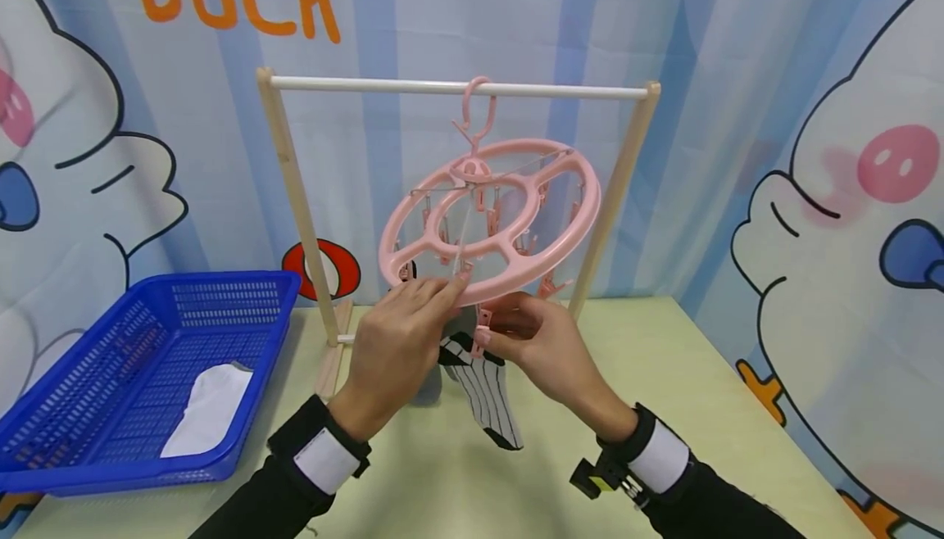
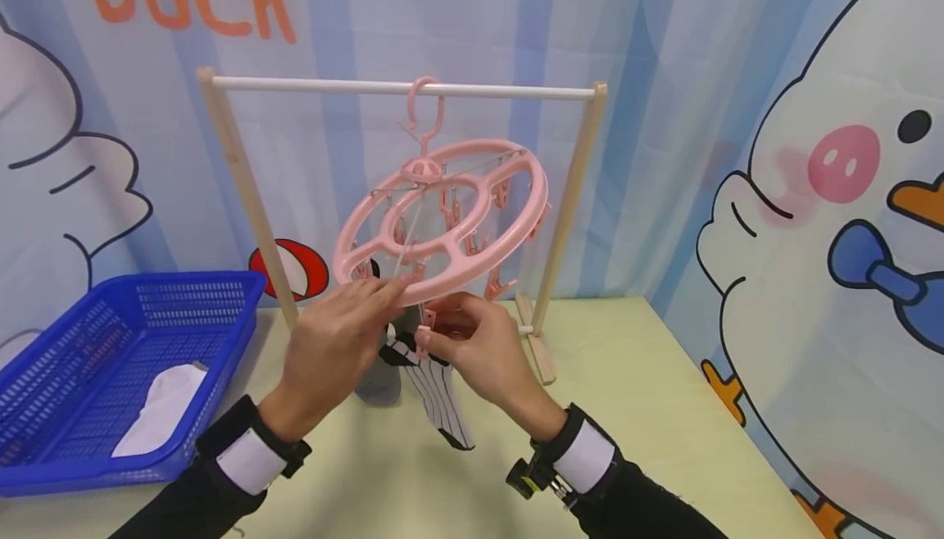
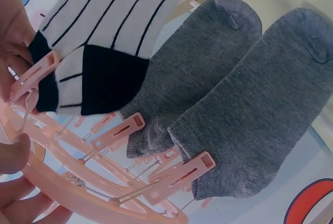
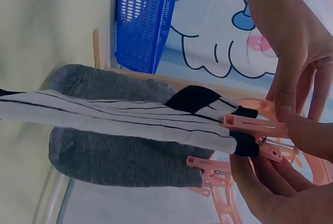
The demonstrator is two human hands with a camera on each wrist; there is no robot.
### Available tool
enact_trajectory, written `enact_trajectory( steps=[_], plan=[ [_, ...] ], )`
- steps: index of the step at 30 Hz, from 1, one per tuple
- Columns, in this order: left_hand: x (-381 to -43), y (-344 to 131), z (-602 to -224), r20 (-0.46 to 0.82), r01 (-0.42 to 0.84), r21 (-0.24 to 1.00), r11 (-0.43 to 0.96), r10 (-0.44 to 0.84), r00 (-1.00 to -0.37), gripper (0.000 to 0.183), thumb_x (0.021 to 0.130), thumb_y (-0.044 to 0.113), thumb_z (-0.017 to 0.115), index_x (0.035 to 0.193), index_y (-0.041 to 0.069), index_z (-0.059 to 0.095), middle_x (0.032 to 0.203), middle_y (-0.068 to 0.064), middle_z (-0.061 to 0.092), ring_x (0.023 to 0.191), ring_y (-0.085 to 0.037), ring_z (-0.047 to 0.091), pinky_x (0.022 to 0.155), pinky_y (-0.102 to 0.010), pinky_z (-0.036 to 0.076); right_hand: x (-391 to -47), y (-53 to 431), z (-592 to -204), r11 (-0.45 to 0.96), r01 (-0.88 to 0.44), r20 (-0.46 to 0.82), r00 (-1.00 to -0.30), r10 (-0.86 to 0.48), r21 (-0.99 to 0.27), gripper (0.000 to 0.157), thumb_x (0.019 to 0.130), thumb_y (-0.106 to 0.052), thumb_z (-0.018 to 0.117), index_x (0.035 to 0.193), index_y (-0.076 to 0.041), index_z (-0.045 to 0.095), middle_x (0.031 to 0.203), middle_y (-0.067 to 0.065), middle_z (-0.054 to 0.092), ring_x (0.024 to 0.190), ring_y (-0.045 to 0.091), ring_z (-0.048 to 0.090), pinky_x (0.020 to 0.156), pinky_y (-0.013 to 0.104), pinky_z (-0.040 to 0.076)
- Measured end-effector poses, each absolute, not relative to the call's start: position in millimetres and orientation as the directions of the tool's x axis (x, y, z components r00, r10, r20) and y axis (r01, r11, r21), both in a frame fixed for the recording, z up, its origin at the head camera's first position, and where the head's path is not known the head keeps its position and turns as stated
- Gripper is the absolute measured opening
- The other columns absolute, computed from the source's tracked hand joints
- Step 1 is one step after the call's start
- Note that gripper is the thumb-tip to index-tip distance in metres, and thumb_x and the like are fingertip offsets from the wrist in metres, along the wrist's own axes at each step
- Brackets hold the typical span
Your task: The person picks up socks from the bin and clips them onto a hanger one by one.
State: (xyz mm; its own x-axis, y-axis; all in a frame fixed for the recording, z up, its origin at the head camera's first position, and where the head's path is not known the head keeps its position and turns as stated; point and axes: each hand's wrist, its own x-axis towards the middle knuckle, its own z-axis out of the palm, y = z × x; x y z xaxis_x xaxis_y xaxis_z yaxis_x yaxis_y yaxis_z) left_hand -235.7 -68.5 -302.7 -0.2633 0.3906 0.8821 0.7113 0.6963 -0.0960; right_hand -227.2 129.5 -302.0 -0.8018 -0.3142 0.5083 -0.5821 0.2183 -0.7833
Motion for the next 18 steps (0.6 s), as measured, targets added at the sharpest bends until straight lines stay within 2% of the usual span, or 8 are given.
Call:
enact_trajectory(
  steps=[7, 10, 13, 15, 18],
  plan=[
    [-235.1, -71.5, -302.6, 0.888, 0.719, -0.077, 0.690, 0.375, -0.265, 0.047, 0.080, -0.002, 0.077, 0.125, 0.005, 0.065, 0.100, -0.013, 0.071, 0.094, -0.028, 0.066, 0.087, -0.045, 0.052, -226.5, 128.9, -300.0, 0.231, -0.611, 0.518, -0.777, -0.358, -0.757, 0.038, 0.085, -0.001, 0.074, 0.121, -0.002, 0.062, 0.109, 0.012, 0.067, 0.098, 0.018, 0.065, 0.084, 0.035, 0.055],
    [-234.9, -72.5, -302.5, 0.887, 0.721, -0.066, 0.690, 0.371, -0.274, 0.047, 0.079, -0.003, 0.077, 0.124, 0.005, 0.066, 0.100, -0.013, 0.071, 0.095, -0.027, 0.066, 0.087, -0.045, 0.052, -222.2, 130.2, -298.2, 0.311, -0.615, 0.522, -0.785, -0.333, -0.725, 0.041, 0.084, -0.003, 0.076, 0.123, -0.004, 0.062, 0.111, 0.009, 0.066, 0.099, 0.016, 0.064, 0.084, 0.038, 0.055],
    [-235.2, -74.0, -302.8, 0.887, 0.724, -0.055, 0.688, 0.366, -0.281, 0.046, 0.080, -0.003, 0.076, 0.124, 0.006, 0.066, 0.099, -0.013, 0.071, 0.094, -0.027, 0.066, 0.087, -0.046, 0.052, -215.4, 133.5, -295.6, 0.435, -0.649, 0.577, -0.758, -0.304, -0.624, 0.035, 0.083, -0.005, 0.076, 0.116, -0.006, 0.065, 0.102, 0.004, 0.068, 0.090, 0.011, 0.066, 0.078, 0.036, 0.057],
    [-235.3, -75.2, -302.9, 0.889, 0.727, -0.051, 0.685, 0.363, -0.280, 0.045, 0.081, -0.003, 0.075, 0.124, 0.006, 0.066, 0.099, -0.013, 0.070, 0.094, -0.027, 0.066, 0.089, -0.047, 0.051, -211.5, 136.0, -292.2, 0.496, -0.700, 0.662, -0.691, -0.290, -0.513, 0.024, 0.084, -0.006, 0.075, 0.107, -0.006, 0.068, 0.093, 0.001, 0.070, 0.082, 0.008, 0.066, 0.073, 0.035, 0.058],
    [-235.2, -76.9, -302.2, 0.894, 0.730, -0.035, 0.682, 0.348, -0.283, 0.042, 0.082, -0.006, 0.073, 0.122, 0.005, 0.067, 0.097, -0.013, 0.070, 0.094, -0.027, 0.066, 0.091, -0.047, 0.049, -209.5, 141.2, -283.9, 0.562, -0.765, 0.821, -0.515, -0.245, -0.313, 0.012, 0.086, -0.006, 0.071, 0.097, -0.006, 0.070, 0.082, -0.001, 0.069, 0.076, 0.008, 0.065, 0.067, 0.036, 0.057]
  ],
)
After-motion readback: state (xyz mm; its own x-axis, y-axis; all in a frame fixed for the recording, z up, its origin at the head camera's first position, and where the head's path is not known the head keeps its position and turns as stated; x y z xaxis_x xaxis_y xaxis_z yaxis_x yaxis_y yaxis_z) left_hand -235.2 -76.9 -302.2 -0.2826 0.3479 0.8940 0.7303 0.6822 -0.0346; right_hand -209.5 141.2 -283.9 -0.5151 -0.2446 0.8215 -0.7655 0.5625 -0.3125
